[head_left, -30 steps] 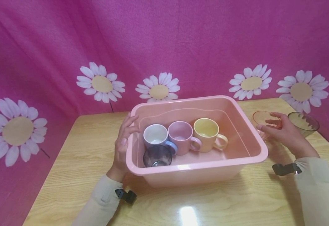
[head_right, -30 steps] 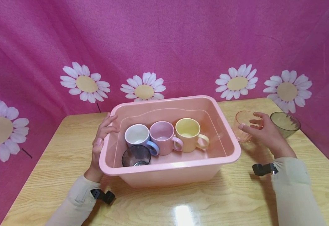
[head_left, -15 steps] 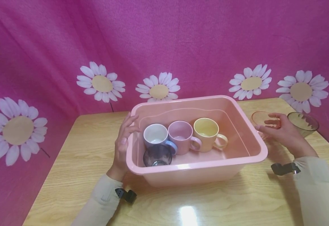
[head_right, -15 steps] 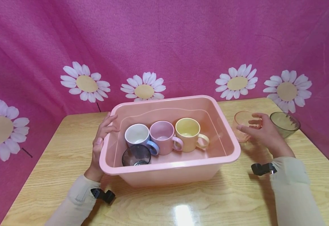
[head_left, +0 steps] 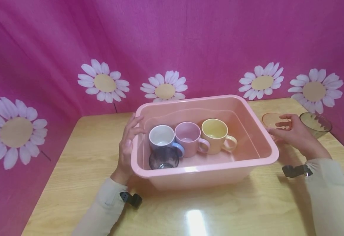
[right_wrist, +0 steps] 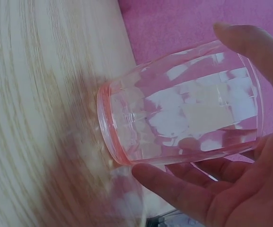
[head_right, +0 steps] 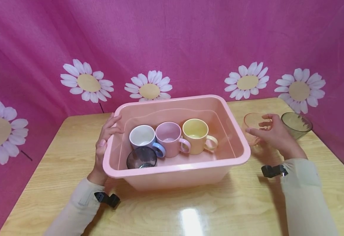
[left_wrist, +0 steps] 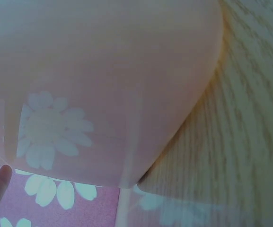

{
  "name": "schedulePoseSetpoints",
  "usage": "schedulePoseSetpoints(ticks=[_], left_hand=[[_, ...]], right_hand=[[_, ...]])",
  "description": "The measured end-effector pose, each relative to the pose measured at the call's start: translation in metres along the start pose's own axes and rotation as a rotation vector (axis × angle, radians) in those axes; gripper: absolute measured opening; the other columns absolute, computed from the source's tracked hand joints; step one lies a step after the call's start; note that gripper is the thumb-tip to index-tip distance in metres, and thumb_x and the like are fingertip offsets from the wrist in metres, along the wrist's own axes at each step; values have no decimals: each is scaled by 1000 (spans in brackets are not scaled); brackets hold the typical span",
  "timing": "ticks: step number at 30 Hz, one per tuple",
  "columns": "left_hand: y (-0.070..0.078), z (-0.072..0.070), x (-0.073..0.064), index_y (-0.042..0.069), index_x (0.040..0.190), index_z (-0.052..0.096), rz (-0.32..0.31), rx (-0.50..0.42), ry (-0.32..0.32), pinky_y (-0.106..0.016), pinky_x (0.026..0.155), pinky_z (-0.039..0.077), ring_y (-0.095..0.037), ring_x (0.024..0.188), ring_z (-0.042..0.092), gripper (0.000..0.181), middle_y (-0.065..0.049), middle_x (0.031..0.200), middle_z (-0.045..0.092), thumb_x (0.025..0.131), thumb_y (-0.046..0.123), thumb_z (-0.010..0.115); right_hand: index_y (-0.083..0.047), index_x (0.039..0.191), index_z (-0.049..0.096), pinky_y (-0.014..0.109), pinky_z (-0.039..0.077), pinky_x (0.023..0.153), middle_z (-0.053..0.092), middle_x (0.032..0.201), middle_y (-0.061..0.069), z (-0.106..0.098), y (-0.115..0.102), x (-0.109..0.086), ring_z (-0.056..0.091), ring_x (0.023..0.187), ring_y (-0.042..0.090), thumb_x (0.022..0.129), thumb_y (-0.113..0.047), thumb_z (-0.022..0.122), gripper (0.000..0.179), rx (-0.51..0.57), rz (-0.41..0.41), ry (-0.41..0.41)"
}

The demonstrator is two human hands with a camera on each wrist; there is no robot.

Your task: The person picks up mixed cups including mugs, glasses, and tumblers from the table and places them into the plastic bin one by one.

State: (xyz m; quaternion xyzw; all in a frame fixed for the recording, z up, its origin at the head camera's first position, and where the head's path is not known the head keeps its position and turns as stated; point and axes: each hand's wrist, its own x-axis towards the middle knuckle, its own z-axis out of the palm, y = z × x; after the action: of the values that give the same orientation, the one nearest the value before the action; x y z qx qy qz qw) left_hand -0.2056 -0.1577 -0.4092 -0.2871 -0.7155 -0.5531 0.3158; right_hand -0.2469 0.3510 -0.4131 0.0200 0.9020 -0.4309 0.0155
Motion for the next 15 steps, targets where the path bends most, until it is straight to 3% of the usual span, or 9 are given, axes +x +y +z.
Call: schedulePoseSetpoints(ticks=[3, 7, 15], left_hand=[[0, 0, 2, -4, 99, 55, 1, -1, -1, -48, 117, 16, -29, 144, 22, 37, -19, 139, 46, 85, 17, 28], [0, 0, 1, -4, 99, 55, -1, 6, -4, -49, 117, 16, -30, 144, 22, 36, -20, 139, 46, 86, 16, 28], [-4, 0, -1, -4, 98, 55, 17, 14, -4, -48, 117, 15, -30, 144, 21, 39, -18, 140, 46, 86, 20, 27]], right_hand=[[1, 145, 11, 38, 58, 74, 35, 137, 35, 0, -2, 1, 58, 100, 21, 87, -40, 68, 91, 20, -13, 4], [4, 142, 12, 35, 59, 71, 32, 135, 37, 2, 0, 0, 56, 82, -2, 88, -32, 69, 86, 70, -33, 9], [6, 140, 13, 36, 59, 68, 33, 133, 39, 5, -3, 1, 65, 80, 12, 86, -31, 71, 87, 77, -40, 34]])
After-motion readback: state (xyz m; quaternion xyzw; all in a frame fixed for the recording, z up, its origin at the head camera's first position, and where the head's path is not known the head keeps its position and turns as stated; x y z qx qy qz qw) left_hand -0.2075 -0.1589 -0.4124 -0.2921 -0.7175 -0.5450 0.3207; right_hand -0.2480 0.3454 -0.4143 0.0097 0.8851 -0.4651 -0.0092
